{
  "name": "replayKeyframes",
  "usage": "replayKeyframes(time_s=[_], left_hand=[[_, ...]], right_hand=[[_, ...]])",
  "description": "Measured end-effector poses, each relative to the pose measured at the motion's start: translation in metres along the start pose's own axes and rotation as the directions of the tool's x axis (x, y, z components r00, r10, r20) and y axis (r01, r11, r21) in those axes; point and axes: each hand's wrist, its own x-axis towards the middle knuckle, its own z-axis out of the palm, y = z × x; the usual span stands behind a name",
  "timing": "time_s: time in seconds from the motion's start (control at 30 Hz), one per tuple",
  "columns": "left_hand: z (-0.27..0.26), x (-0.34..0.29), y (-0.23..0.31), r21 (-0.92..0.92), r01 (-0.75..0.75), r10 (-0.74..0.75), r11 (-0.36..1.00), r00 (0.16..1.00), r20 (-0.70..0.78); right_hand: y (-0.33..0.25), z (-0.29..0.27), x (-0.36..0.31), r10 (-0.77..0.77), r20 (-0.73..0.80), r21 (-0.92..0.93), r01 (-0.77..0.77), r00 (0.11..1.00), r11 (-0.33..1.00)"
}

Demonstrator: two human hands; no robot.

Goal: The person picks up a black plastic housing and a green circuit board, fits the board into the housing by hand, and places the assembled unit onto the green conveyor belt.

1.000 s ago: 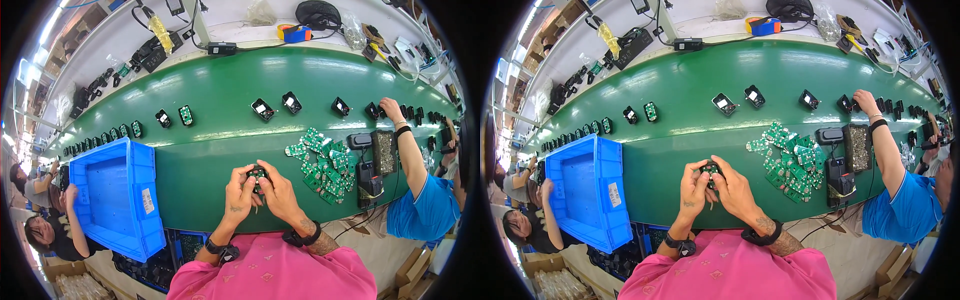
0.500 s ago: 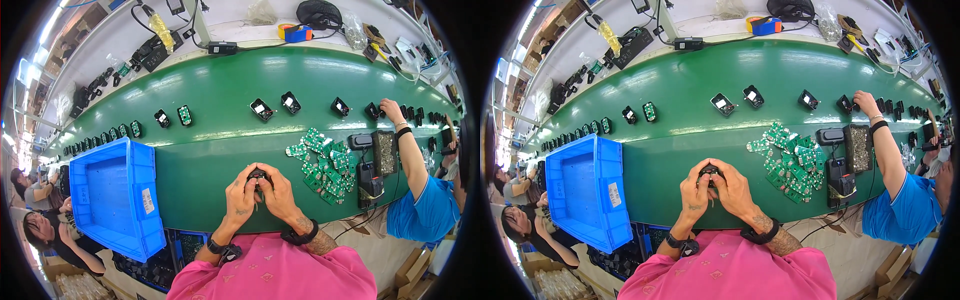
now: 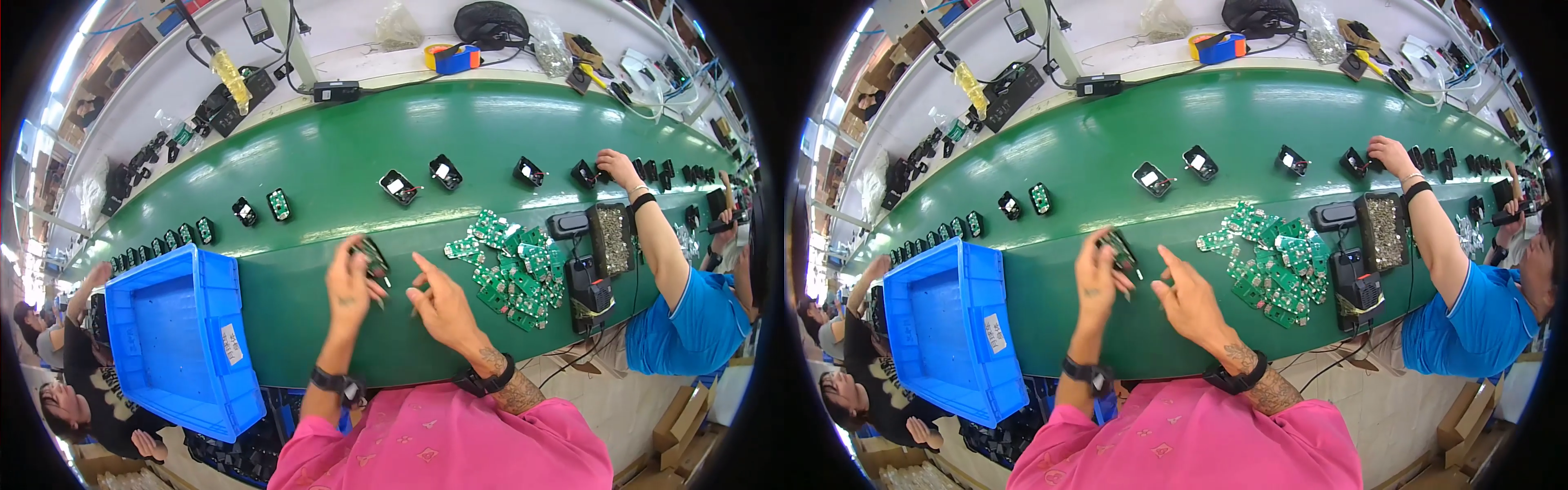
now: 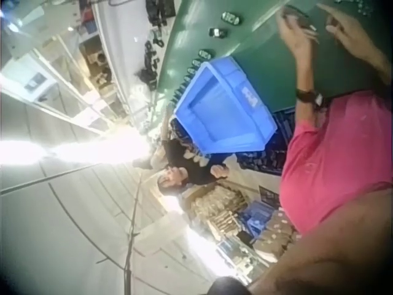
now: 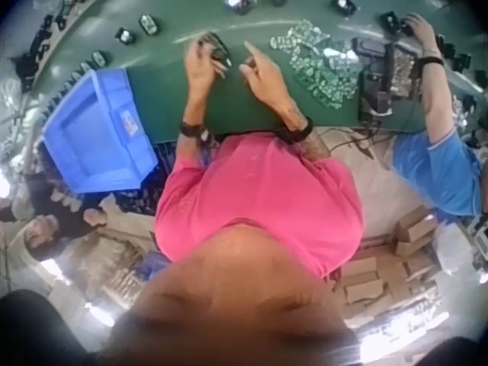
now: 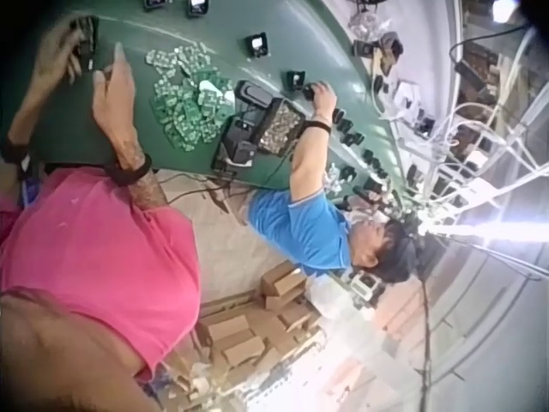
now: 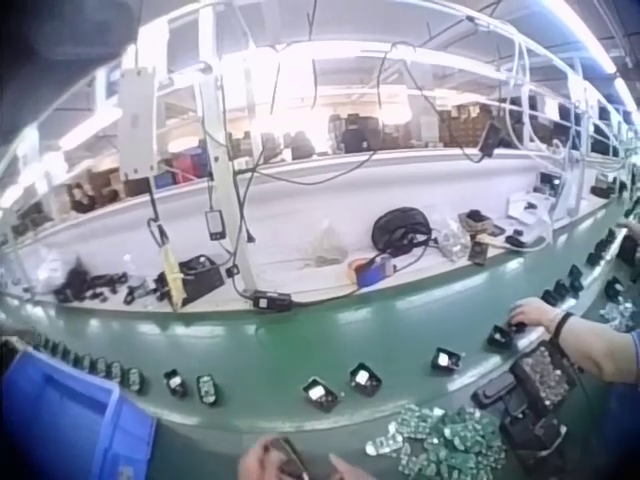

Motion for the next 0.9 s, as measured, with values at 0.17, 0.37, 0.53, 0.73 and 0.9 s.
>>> replayKeyframes(time_s=[0.17, 0.37, 0.53, 0.73, 0.9], left_hand=[[-0.044, 0.105, -0.006, 0.054, -0.017, 0.02, 0.998, 0.999, -0.044], [-0.036, 0.14, -0.008, 0.396, -0.062, 0.162, 0.916, 0.961, -0.224], [0.038, 0.089, 0.005, 0.801, -0.294, 0.379, 0.521, 0.921, 0.091], [0.062, 0.114, -0.001, 0.748, -0.233, 0.317, 0.621, 0.948, 0.032], [0.07, 0.054, 0.009, 0.631, -0.609, 0.433, 0.48, 0.79, 0.434]], right_hand=[[0.016, -0.045, 0.019, -0.247, -0.101, -0.694, 0.11, 0.964, 0.712], [0.025, -0.069, 0.038, -0.155, 0.002, -0.756, 0.103, 0.988, 0.647], [0.022, -0.069, 0.04, -0.208, 0.015, -0.788, 0.139, 0.978, 0.599], [0.015, -0.072, 0.024, -0.424, -0.087, -0.651, 0.27, 0.901, 0.709], [0.045, -0.056, 0.03, -0.087, -0.167, 0.126, 0.109, 0.982, 0.986]])
